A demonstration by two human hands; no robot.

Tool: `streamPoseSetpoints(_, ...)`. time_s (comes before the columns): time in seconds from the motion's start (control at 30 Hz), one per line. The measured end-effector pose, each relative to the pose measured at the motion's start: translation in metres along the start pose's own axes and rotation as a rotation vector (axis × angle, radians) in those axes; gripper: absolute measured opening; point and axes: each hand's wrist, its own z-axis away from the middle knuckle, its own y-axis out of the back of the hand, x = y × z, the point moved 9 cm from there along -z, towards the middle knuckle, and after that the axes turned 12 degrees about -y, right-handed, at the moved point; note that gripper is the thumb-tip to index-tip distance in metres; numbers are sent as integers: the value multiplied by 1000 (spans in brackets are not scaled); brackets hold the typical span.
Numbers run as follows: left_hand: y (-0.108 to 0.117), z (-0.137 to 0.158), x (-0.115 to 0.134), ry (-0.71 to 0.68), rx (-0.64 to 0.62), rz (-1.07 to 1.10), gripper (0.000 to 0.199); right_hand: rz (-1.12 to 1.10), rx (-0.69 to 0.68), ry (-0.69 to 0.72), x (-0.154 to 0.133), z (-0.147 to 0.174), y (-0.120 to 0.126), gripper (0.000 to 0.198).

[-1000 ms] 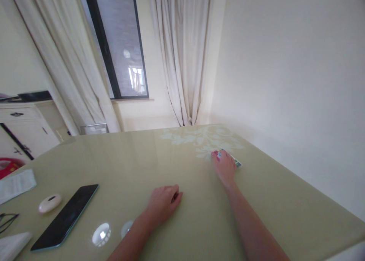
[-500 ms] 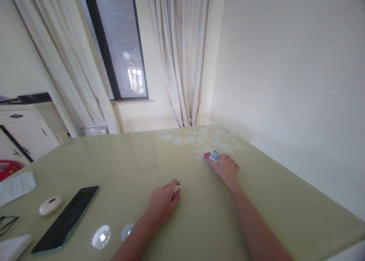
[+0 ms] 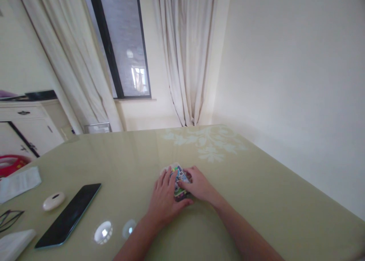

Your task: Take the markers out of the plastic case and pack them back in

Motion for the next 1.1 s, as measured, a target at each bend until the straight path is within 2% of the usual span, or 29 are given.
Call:
streamPoseSetpoints(0.1, -3, 3, -4, 32, -59, -64, 98, -159, -133, 46, -9, 3, -16, 29)
streamPoseSetpoints(0.2, -2, 3, -4, 10, -63, -82, 87, -241, -142, 9, -5, 2, -18, 30)
streamPoseSetpoints(0.33, 11, -1, -6, -25, 31, 13, 75, -304, -140, -42, 1, 0, -15, 37)
streamPoseSetpoints(0.47, 26, -3, -11, -57, 159, 325, 60, -354, -54, 96, -16, 5, 0, 47)
streamPoseSetpoints(0.63, 28, -4, -12, -56, 233, 624, 54, -343, -38, 232, -34, 14, 8, 42)
streamPoseSetpoints(0.87, 23, -3, -13, -27, 228, 695, 53, -215, 122, 429, -36, 16, 21, 37)
streamPoseSetpoints(1.1, 18, -2, -13, -28, 223, 678, 55, -128, 96, 563, -39, 23, 17, 35)
